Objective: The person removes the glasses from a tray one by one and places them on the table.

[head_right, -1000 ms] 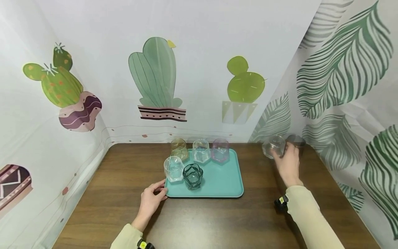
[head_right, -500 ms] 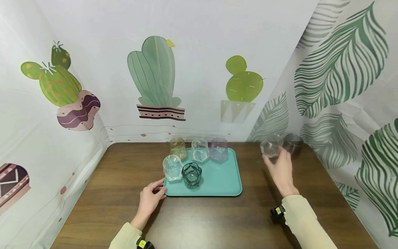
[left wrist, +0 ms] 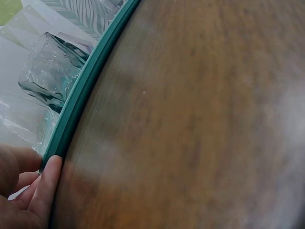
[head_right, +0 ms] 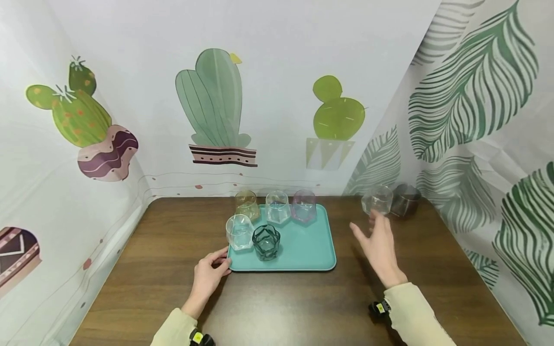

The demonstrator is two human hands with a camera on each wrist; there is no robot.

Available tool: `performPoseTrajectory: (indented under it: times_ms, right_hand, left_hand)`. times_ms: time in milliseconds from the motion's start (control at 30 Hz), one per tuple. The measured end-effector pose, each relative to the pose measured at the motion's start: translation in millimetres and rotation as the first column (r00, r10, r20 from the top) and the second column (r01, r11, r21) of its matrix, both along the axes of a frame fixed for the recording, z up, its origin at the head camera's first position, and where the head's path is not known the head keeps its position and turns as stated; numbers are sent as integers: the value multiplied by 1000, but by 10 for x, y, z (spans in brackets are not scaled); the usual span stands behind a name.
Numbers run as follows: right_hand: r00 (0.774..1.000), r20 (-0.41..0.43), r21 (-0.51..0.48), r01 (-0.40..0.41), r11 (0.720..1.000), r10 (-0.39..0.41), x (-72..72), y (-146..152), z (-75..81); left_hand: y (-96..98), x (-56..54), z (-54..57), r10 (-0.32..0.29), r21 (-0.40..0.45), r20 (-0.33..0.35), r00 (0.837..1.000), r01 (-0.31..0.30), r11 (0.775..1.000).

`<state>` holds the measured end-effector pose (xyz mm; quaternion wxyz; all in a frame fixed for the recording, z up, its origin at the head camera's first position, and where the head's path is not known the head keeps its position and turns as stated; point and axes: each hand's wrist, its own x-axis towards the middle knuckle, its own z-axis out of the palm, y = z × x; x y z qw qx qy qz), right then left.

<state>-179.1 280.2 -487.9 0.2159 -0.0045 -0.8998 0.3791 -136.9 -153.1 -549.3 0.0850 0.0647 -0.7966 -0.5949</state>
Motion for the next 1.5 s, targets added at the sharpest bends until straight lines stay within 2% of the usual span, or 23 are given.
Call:
performPoseTrajectory:
  times_ms: [400, 733, 1033, 1500]
  right_hand:
    - [996, -40, -19, -87, 996, 86, 179, -360, -48]
    - [981, -56, -38, -187, 982, 185, 267, -715, -47]
    - [963, 0, -47, -269, 962, 269, 295, -1006, -86]
    - [928, 34, -57, -369, 928, 371, 243, -1377, -155]
  left_hand:
    - [2, -18, -13, 2, -8, 5, 1000, -2, 1000]
    - [3, -5, -29, 7, -5, 2, 1000, -7, 1000]
    - [11, -2, -35, 18, -40, -31, 999, -19, 999]
    - [8, -14, -25, 12, -30, 0, 1000, -12, 999]
